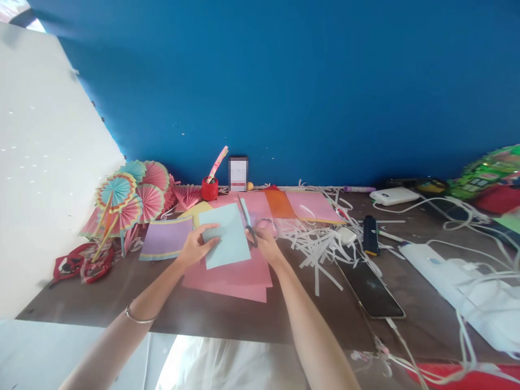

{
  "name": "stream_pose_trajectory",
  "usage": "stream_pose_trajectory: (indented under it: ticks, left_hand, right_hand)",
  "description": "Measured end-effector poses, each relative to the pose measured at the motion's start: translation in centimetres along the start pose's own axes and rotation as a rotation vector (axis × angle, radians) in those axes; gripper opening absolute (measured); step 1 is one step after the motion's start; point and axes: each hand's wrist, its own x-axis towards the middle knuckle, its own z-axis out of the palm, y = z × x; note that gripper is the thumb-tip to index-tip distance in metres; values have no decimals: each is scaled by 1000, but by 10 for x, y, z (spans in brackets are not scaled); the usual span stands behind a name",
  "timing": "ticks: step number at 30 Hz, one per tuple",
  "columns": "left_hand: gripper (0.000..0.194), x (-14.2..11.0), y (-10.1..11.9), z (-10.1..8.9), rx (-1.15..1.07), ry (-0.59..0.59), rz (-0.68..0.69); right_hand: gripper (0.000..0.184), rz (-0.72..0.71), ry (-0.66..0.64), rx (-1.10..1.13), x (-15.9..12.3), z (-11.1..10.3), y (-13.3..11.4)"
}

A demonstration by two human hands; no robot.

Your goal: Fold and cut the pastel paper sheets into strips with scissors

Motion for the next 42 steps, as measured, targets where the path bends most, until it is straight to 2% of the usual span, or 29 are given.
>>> stream_pose_trajectory:
  ticks: [3, 6, 11, 15, 20, 24, 26, 29, 31, 33, 38, 40, 42]
  left_hand:
    - [36, 2, -7, 0, 10, 48, -42]
    - [37, 7, -19, -4, 14, 194, -103]
    - [36, 18, -40, -22, 45, 461, -125]
    - [36, 23, -53, -40, 94, 564, -160]
    - [43, 24, -63, -52, 331, 624, -218]
    - [40, 22, -66, -51, 606, 719, -166]
    - [38, 19, -68, -49, 727, 662, -176]
    - [41, 15, -73, -44, 811, 379, -228]
    - [41, 13, -76, -41, 809, 262, -272]
    - [40, 12, -75, -40, 836, 231, -280]
    - [35, 13, -59, -38, 893, 287, -210]
    - [39, 16, -50, -29, 812, 236, -149]
    - [42, 21, -40, -12, 634, 98, -61]
  right_hand:
    - [44, -3, -9, -24, 1, -1, -1]
    - [41, -10, 32, -142, 3, -2, 4]
    - [38, -92, 199, -622, 7, -5, 18]
    - [24, -116, 213, -876, 5, -2, 20]
    - [20, -160, 342, -1045, 6, 2, 21]
    - [16, -265, 449, -1077, 8, 3, 28]
    - [20, -259, 509, -1097, 9, 4, 34]
    - [27, -222, 585, -1079, 10, 5, 44]
    - [30, -198, 618, -1030, 11, 4, 50]
    - [32, -191, 636, -977, 13, 2, 55]
    - [36, -253, 689, -894, 15, -1, 61]
    - [36, -284, 690, -868, 15, -1, 61]
    - [36, -312, 681, -844, 15, 0, 60]
